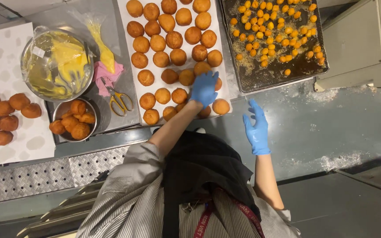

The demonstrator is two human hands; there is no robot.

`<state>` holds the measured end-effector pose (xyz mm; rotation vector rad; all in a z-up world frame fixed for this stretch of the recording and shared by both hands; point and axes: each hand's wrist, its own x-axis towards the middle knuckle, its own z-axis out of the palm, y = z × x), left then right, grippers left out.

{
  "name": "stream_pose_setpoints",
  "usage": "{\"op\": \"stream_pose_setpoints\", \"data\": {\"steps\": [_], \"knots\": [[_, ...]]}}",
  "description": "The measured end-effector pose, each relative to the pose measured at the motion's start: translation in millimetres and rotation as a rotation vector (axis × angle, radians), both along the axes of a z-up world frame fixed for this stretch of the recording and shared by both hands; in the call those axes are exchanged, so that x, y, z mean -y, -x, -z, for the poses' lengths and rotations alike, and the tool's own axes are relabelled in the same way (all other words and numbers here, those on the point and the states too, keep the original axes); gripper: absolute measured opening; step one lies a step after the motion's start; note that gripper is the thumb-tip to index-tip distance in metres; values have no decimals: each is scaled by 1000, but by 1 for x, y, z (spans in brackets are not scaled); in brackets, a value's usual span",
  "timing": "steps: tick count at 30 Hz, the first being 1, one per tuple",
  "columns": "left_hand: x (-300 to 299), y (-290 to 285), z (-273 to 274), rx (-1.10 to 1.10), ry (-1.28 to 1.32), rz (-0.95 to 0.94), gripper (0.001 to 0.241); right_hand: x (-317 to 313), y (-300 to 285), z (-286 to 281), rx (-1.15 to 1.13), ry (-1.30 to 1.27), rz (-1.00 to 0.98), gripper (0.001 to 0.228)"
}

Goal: Poke holes in pastries with scissors and then fill them with cream using a piping bag.

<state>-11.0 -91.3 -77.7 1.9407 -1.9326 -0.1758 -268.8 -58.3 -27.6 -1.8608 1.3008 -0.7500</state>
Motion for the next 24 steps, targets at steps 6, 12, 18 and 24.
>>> {"op": "stream_pose_setpoints", "data": {"steps": [6, 12, 18, 24], "knots": [[21, 11, 105, -144, -50, 38, 29, 5, -21, -19, 47, 52, -100, 59], [-46, 7, -49, -860, 257, 165, 51, -1, -49, -52, -33, 295, -207, 38], [-64, 2, -96, -843, 282, 52, 45, -12, -74, -95, -261, 362, -214, 42], [-68, 5, -87, -734, 401, 250, 49, -4, -73, -86, -102, 368, -357, 33]]}}
